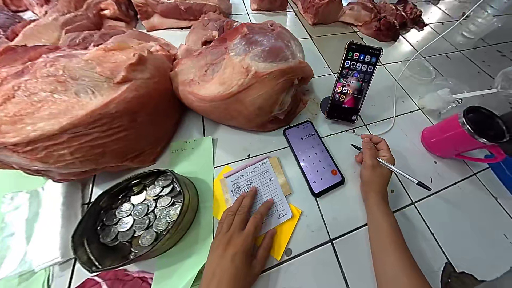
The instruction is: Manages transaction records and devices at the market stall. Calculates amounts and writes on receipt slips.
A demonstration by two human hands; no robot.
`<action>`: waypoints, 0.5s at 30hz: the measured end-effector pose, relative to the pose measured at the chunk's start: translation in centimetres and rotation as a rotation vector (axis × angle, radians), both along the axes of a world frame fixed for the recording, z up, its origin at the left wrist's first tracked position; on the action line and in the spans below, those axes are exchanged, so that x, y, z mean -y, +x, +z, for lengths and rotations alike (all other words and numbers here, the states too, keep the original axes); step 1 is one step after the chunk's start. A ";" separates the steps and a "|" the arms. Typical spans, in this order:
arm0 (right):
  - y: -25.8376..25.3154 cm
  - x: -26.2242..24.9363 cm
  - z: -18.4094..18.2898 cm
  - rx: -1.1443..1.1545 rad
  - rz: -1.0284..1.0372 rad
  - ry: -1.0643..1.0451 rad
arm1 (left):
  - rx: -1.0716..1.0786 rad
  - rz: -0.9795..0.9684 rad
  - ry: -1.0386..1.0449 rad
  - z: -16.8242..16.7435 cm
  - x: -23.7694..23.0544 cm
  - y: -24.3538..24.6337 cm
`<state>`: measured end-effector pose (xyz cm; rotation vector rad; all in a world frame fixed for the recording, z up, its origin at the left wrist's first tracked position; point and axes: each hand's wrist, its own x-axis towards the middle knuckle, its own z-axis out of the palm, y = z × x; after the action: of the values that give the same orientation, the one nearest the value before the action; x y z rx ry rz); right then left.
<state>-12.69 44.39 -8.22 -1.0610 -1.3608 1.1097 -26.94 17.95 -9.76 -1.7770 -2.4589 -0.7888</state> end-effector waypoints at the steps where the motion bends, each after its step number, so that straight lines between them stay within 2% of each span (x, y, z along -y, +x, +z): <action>1: -0.1 0.0 0.1 -0.009 0.001 -0.004 | -0.011 0.001 -0.001 0.0 0.0 0.0; 9: -0.4 0.2 0.1 -0.030 0.003 -0.013 | -0.040 0.007 -0.008 0.0 -0.1 -0.3; 15: 0.3 0.1 -0.5 0.081 0.058 0.047 | -0.007 0.011 0.002 0.3 0.1 -0.2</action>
<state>-12.41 44.32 -8.71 -1.0475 -1.4833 1.0816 -27.13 17.84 -9.45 -1.7611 -2.4608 -0.7829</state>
